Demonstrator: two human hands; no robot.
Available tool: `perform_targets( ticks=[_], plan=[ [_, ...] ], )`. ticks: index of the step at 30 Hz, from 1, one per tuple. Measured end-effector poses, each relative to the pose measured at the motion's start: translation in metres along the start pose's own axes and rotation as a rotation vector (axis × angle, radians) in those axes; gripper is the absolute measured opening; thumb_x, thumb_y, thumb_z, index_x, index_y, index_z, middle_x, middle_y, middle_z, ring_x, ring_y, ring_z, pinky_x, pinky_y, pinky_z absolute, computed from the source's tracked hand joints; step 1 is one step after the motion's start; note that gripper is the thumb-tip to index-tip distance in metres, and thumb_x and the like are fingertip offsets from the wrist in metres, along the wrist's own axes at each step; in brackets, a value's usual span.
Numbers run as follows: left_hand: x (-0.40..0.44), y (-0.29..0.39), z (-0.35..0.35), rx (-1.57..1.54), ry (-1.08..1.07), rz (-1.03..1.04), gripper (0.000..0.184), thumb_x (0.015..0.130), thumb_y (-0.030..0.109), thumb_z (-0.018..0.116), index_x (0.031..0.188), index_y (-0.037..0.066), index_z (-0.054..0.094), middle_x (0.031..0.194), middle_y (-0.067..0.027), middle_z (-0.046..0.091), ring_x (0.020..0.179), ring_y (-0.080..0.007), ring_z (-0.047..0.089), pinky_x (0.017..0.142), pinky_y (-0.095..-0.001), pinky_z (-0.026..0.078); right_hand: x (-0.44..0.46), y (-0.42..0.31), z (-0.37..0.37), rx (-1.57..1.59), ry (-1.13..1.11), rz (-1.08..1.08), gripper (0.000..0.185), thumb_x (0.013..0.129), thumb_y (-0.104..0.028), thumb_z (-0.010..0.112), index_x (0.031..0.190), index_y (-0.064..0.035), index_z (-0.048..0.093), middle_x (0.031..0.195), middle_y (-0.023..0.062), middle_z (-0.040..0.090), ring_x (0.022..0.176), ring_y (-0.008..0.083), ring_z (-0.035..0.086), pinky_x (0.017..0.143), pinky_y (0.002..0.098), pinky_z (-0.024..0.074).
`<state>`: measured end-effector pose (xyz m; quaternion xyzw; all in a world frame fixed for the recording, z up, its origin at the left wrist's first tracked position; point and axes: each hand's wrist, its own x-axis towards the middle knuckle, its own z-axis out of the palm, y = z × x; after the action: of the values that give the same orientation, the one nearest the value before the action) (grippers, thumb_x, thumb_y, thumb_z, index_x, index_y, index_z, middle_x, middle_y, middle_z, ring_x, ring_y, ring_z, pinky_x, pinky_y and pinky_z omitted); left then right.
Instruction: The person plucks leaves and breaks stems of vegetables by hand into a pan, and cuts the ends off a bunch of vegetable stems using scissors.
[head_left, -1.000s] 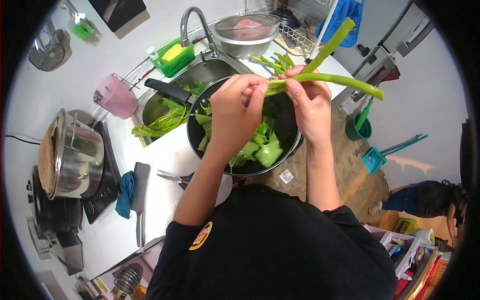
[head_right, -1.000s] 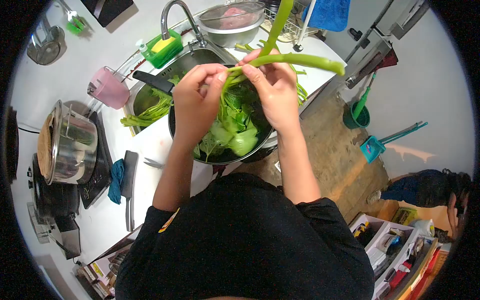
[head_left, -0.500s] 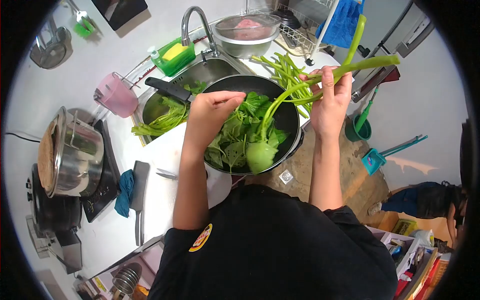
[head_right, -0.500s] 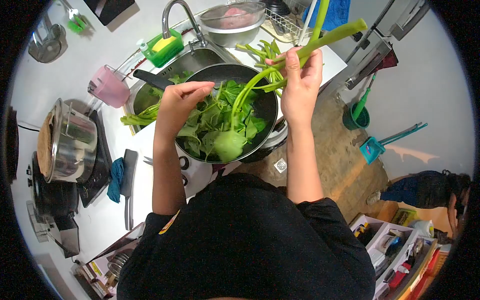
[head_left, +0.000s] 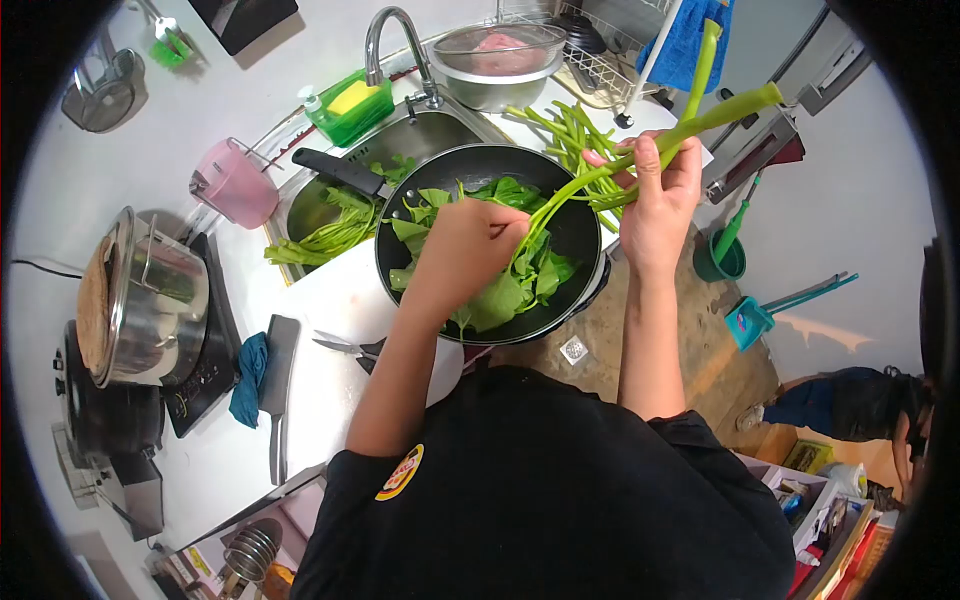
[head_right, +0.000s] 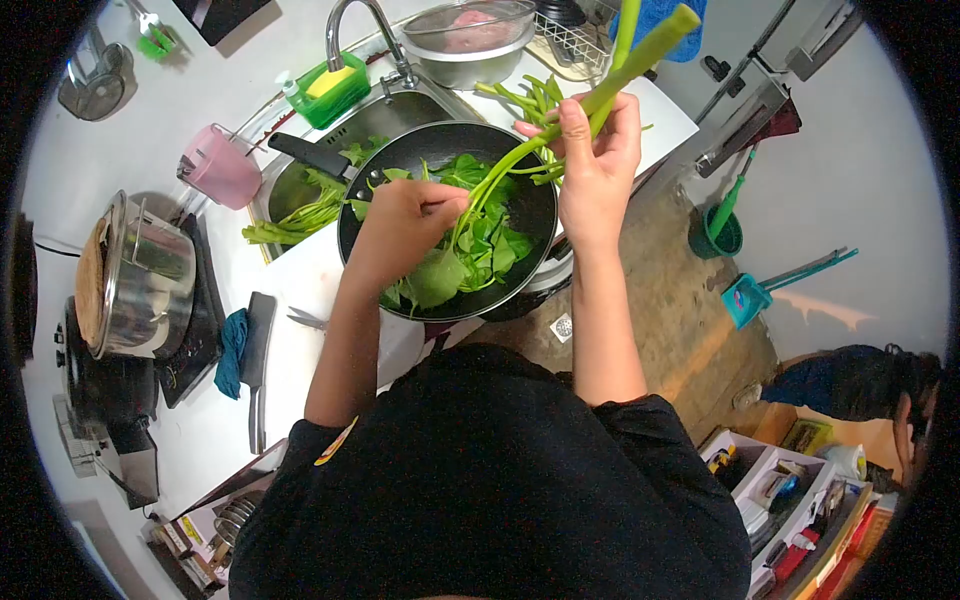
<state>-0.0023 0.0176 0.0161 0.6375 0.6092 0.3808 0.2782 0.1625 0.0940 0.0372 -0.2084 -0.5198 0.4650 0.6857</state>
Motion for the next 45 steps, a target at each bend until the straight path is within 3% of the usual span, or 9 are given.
perform_targets(
  ticks=[6,9,10,13,18,22,29,38,45],
  plan=[
    [0.002,-0.001,0.004,0.026,0.203,-0.007,0.018,0.081,0.012,0.058,0.084,-0.003,0.067,0.067,-0.0108,0.064,0.056,-0.0083,0.055,0.053,-0.0237,0.043,-0.006,-0.001,0.007,0.040,0.012,-0.060,0.015,0.091,-0.010,0.051,0.095,-0.0023,0.039,0.086,0.0075,0.048,0.073,0.0139,0.055,0.071,0.0352,0.0575],
    [0.012,-0.017,0.007,-0.460,0.370,-0.035,0.017,0.079,0.010,0.057,0.075,-0.003,0.066,0.061,-0.0058,0.060,0.049,-0.0076,0.048,0.051,-0.0224,0.041,-0.013,0.001,0.014,0.130,0.045,-0.092,0.015,0.092,-0.011,0.050,0.096,-0.0032,0.038,0.087,0.0069,0.048,0.072,0.0142,0.056,0.071,0.0343,0.0572],
    [0.017,-0.031,0.004,-0.659,0.368,-0.046,0.017,0.081,0.011,0.059,0.082,-0.003,0.068,0.074,-0.0016,0.064,0.055,-0.0057,0.050,0.056,-0.0189,0.044,-0.015,0.002,0.015,0.161,0.054,-0.099,0.015,0.092,-0.012,0.050,0.096,-0.0036,0.038,0.087,0.0066,0.048,0.072,0.0143,0.056,0.071,0.0339,0.0571],
    [0.018,-0.050,-0.008,-0.794,0.461,-0.129,0.019,0.083,0.011,0.059,0.091,-0.003,0.067,0.079,-0.0013,0.064,0.058,-0.0051,0.051,0.058,-0.0182,0.043,-0.014,0.001,0.009,0.091,0.101,-0.074,0.015,0.093,-0.014,0.049,0.096,-0.0039,0.038,0.086,0.0059,0.049,0.070,0.0139,0.056,0.068,0.0325,0.0569],
    [0.006,-0.038,-0.030,-0.213,0.137,-0.116,0.023,0.082,0.012,0.061,0.102,0.002,0.066,0.078,-0.0024,0.066,0.067,-0.0027,0.054,0.063,-0.0179,0.044,-0.007,0.001,-0.002,0.010,0.099,-0.028,0.016,0.093,-0.014,0.049,0.097,-0.0039,0.038,0.084,0.0053,0.049,0.068,0.0130,0.056,0.066,0.0321,0.0571],
    [0.005,-0.016,-0.021,-0.282,-0.052,0.015,0.023,0.086,0.019,0.060,0.099,0.001,0.067,0.075,0.0031,0.062,0.064,-0.0018,0.046,0.056,-0.0177,0.037,-0.010,-0.001,0.009,0.073,0.062,0.018,0.014,0.093,-0.013,0.049,0.098,-0.0040,0.039,0.084,0.0058,0.049,0.068,0.0127,0.054,0.068,0.0355,0.0578],
    [0.004,-0.008,-0.016,-0.694,-0.353,-0.200,0.023,0.085,0.018,0.059,0.098,0.002,0.067,0.077,0.0029,0.063,0.066,-0.0030,0.051,0.058,-0.0177,0.041,-0.008,0.004,0.008,0.249,0.025,-0.068,0.012,0.093,-0.011,0.047,0.100,-0.0057,0.039,0.089,0.0063,0.048,0.076,0.0129,0.054,0.069,0.0404,0.0579],
    [0.002,-0.005,0.009,-0.334,0.070,0.006,0.018,0.090,0.015,0.049,0.094,0.000,0.058,0.072,0.0040,0.051,0.065,-0.0034,0.044,0.058,-0.0195,0.037,-0.015,0.006,0.011,0.182,-0.001,-0.150,0.012,0.093,-0.010,0.047,0.099,-0.0039,0.038,0.091,0.0079,0.046,0.081,0.0159,0.055,0.073,0.0423,0.0563],
    [0.014,-0.030,0.022,-0.698,0.307,-0.150,0.019,0.092,0.019,0.046,0.095,0.004,0.057,0.073,0.0044,0.049,0.065,-0.0046,0.042,0.061,-0.0202,0.036,-0.028,0.009,0.023,0.234,-0.029,-0.198,0.011,0.094,-0.009,0.044,0.099,-0.0022,0.037,0.092,0.0100,0.045,0.083,0.0184,0.055,0.080,0.0455,0.0535]
  ],
)
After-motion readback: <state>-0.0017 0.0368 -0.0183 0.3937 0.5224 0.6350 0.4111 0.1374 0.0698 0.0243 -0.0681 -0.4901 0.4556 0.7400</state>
